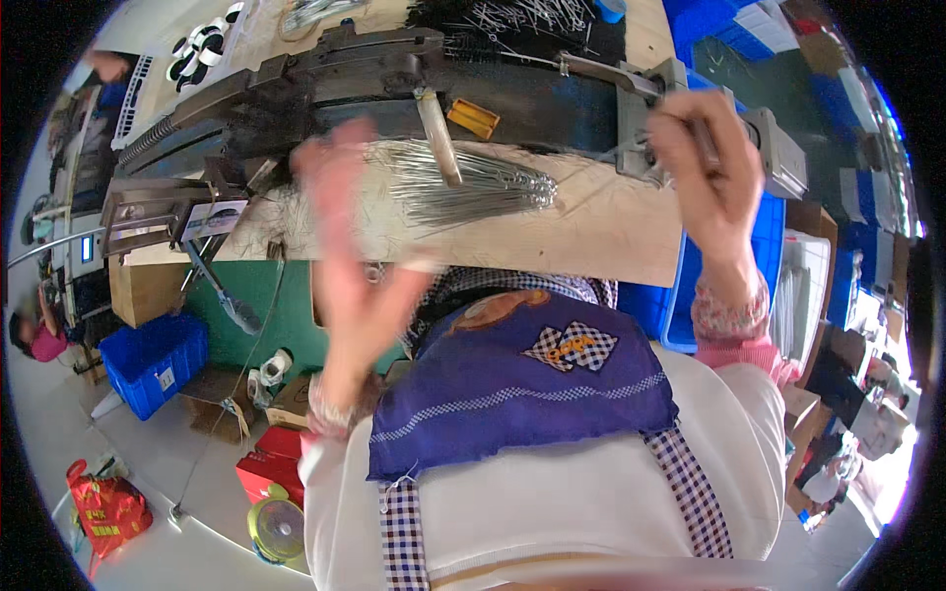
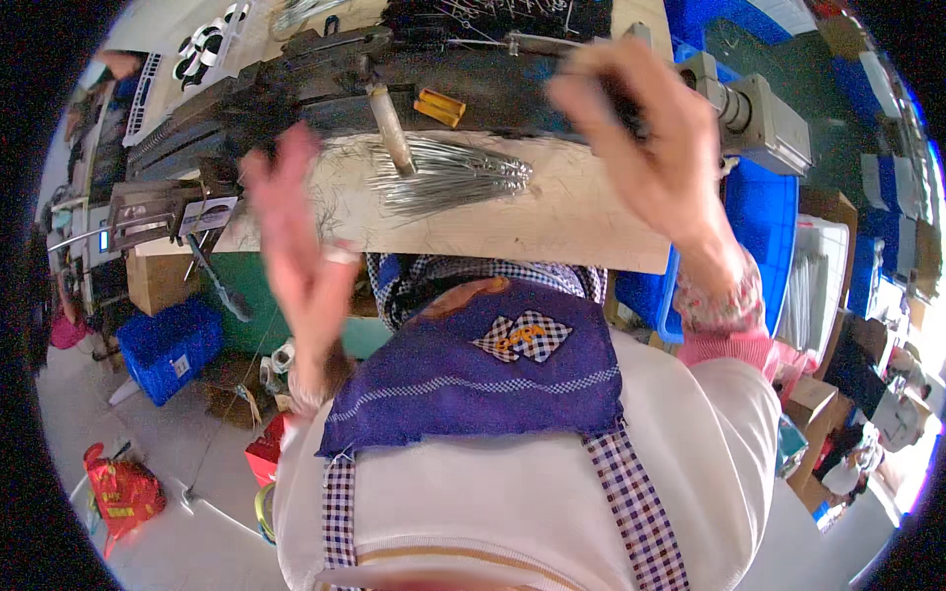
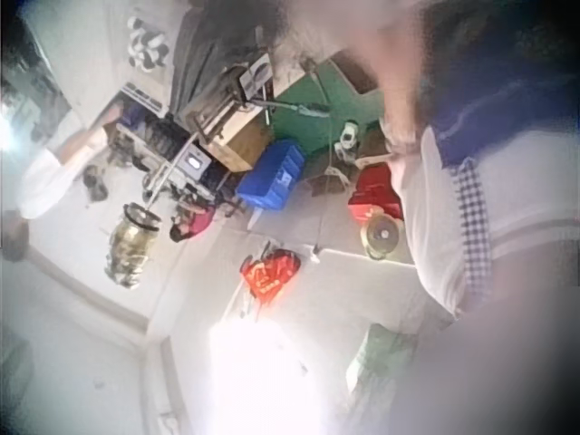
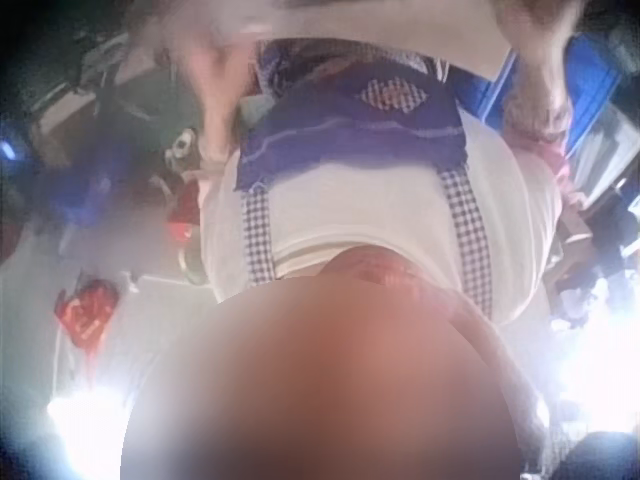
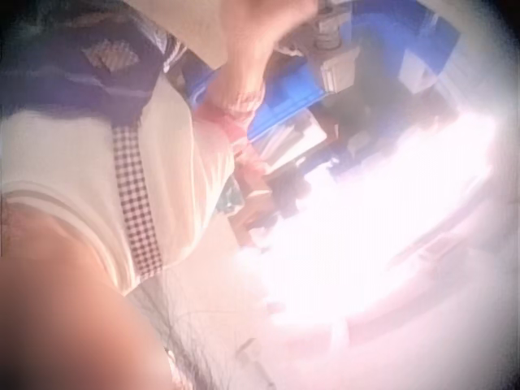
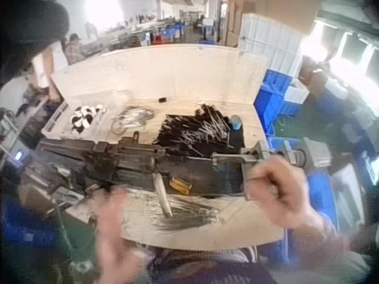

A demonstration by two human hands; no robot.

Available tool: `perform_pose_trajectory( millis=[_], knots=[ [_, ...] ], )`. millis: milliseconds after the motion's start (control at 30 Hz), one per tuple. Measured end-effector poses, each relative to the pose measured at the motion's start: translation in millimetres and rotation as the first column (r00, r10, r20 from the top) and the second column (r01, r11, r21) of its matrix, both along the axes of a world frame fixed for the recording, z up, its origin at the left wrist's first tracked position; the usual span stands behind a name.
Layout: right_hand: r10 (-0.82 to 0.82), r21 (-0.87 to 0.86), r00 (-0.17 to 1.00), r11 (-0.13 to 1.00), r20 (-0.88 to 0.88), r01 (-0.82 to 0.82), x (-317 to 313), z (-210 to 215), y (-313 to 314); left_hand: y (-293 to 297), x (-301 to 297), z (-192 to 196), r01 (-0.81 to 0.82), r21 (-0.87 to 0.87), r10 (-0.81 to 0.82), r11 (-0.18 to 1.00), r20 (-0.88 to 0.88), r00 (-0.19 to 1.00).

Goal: Assembling or preparing industrial brush segments by inserting metal pins or bristles into a fixture.

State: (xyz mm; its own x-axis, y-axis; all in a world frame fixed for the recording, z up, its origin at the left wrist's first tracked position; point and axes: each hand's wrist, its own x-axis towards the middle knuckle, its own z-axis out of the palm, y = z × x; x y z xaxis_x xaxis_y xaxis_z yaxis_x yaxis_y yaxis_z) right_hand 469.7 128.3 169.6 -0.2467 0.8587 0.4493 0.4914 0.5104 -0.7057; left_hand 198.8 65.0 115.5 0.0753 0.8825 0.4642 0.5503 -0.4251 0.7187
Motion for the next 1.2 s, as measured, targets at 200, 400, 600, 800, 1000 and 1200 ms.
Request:
perform_pose_trajectory(
  millis=[200, 400, 600, 800, 1000, 1200],
  knots=[
    [0.162, 0.149, 0.984, 0.974, 0.078, -0.172, -44, 9, 22, 18, 21, -3, 0.433, -0.408, -0.220, 0.804, 0.473, 0.853],
    [0.004, 0.293, 0.941, 0.950, 0.338, -0.109, -3, -22, 69, 36, 9, -62, 0.262, -0.363, -0.036, 0.894, 0.525, 0.850],
    [0.035, 0.333, 0.843, 0.909, 0.537, -0.250, -36, -41, 89, 44, 61, -1, 0.535, -0.452, 0.351, 0.714, 0.892, 0.285],
    [0.058, 0.291, 0.809, 0.916, 0.585, -0.276, -39, -40, 81, 61, -35, 38, 0.653, 0.273, 0.321, 0.707, 0.698, -0.640],
    [-0.049, 0.311, 0.860, 0.941, 0.508, -0.130, -43, -29, 111, 21, -37, 1, 0.363, -0.238, -0.132, 0.901, 0.646, 0.751],
    [-0.038, 0.306, 0.792, 0.933, 0.609, -0.190, -26, -17, 157, 130, 65, -19, 0.371, -0.408, -0.337, 0.834, 0.156, 0.929]
  ],
)
